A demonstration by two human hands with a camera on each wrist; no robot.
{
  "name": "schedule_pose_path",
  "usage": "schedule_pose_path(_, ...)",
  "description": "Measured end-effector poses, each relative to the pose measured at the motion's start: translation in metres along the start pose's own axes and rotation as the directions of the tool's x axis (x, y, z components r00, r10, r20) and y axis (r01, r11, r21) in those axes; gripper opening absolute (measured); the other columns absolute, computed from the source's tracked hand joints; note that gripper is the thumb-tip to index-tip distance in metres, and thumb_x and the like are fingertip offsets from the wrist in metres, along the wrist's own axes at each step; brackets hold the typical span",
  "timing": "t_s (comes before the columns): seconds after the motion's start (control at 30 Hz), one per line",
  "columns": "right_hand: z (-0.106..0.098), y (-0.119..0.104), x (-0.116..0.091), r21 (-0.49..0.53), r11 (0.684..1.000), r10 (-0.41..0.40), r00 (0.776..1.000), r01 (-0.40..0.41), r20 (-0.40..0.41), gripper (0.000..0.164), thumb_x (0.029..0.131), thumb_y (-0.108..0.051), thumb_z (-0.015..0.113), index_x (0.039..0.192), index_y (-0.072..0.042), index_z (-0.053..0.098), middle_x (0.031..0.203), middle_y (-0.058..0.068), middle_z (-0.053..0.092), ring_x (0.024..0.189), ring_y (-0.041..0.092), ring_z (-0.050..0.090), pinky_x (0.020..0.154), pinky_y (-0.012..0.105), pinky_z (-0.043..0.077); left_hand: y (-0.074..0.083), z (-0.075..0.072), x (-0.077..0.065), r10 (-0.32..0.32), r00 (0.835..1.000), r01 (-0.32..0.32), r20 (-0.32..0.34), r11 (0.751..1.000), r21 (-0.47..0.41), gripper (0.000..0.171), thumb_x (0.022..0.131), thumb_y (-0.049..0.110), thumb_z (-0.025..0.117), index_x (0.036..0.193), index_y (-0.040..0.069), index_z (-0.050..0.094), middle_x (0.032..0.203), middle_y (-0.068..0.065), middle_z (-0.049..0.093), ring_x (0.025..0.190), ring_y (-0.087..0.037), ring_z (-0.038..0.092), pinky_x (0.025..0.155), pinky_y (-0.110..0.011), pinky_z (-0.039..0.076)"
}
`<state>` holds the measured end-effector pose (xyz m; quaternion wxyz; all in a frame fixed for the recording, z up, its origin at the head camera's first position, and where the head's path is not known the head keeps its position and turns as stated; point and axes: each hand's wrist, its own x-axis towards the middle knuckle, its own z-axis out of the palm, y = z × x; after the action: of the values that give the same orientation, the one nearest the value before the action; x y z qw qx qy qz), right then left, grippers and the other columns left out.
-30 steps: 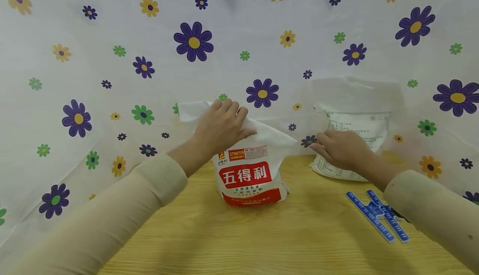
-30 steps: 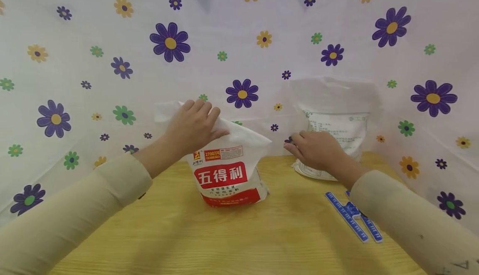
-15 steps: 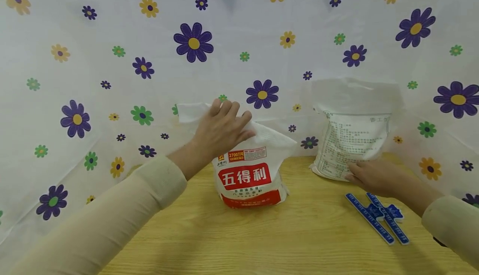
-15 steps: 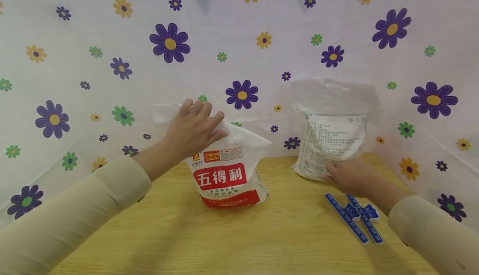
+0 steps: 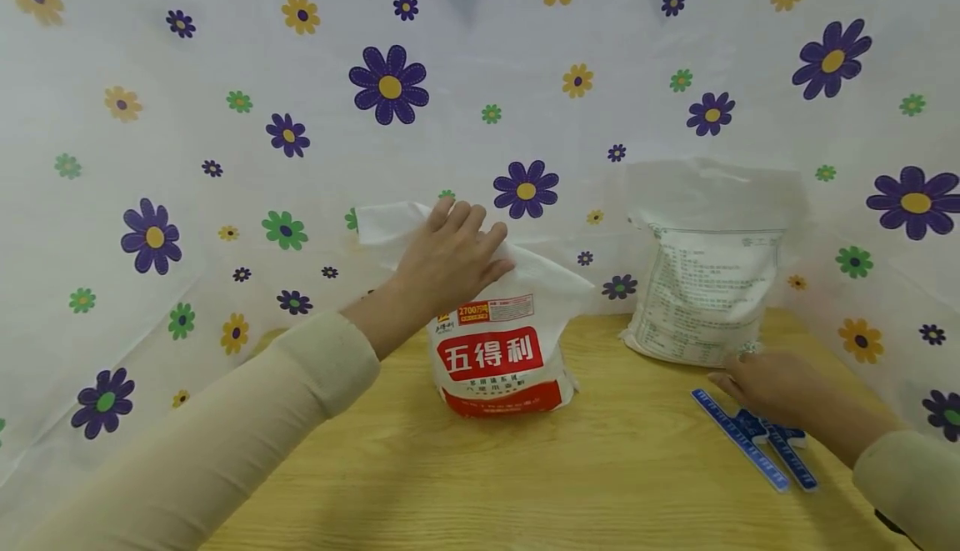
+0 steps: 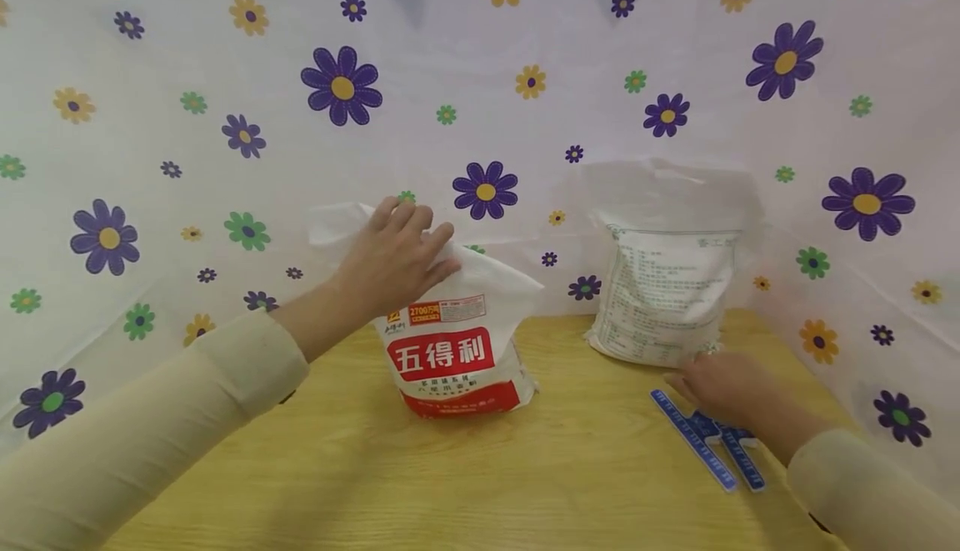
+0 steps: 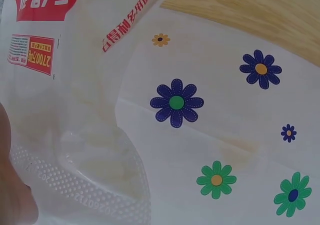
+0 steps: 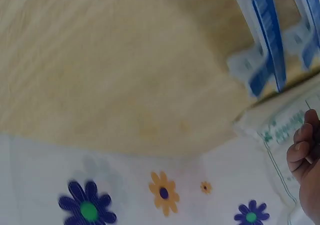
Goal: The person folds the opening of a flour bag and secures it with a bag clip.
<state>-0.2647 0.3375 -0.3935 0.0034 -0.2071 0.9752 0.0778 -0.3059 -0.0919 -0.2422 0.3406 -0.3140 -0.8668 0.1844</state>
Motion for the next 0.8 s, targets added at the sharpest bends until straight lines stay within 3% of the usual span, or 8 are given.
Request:
schedule_pose_path(0.1, 0.024, -0.003, 0.0, 0.008, 1.0, -0.011, 1.0, 0.011, 0.028, 0.04, 0.097, -0.048, 0.037, 0.081, -0.017, 0.056, 0.073, -0.002, 0.058, 0.064, 0.02, 0.058, 0.059, 0.043, 0.047, -0.001, 0.002, -0.003, -0.027, 0.999, 0.027, 0.019, 0.999, -0.031, 0.047, 0.095, 0.053, 0.035, 0.118, 0.015, 0.05, 0.106, -0.011, 0.055, 0.103, -0.029, 0.046, 0.1, -0.043, 0.03)
schedule_pose_path(0.23, 0.04, -0.007, -0.004, 0.03, 0.999, -0.024, 0.999, 0.023, 0.028, 0.042, 0.098, -0.048, 0.036, 0.067, -0.021, 0.048, 0.063, -0.007, 0.048, 0.053, 0.011, 0.047, 0.053, 0.035, 0.042, 0.0, 0.002, -0.004, -0.03, 1.0, 0.03, -0.003, 0.999, -0.027, 0.044, 0.095, 0.054, 0.035, 0.113, 0.016, 0.05, 0.1, -0.009, 0.052, 0.096, -0.027, 0.044, 0.09, -0.04, 0.033)
schedule_pose_path(0.5, 0.037, -0.011, 0.0, 0.053, 0.999, 0.009, 1.0, -0.01, 0.014, 0.048, 0.097, -0.052, 0.034, 0.063, -0.021, 0.048, 0.06, -0.008, 0.043, 0.05, 0.009, 0.04, 0.051, 0.03, 0.037, 0.004, 0.004, -0.005, -0.054, 0.996, 0.054, -0.065, 0.999, -0.011, 0.042, 0.095, 0.052, 0.037, 0.109, 0.017, 0.052, 0.096, -0.008, 0.049, 0.094, -0.027, 0.039, 0.083, -0.039, 0.027)
schedule_pose_path(0.8, 0.024, -0.021, 0.006, 0.136, 0.991, 0.011, 0.999, -0.005, -0.037, 0.04, 0.095, -0.053, 0.039, 0.071, -0.021, 0.047, 0.058, -0.009, 0.042, 0.051, 0.007, 0.04, 0.051, 0.028, 0.035, 0.009, 0.005, -0.002, -0.086, 0.989, 0.085, -0.12, 0.996, -0.018, 0.049, 0.09, 0.061, 0.039, 0.099, 0.015, 0.054, 0.088, -0.006, 0.045, 0.089, -0.026, 0.037, 0.079, -0.04, 0.025)
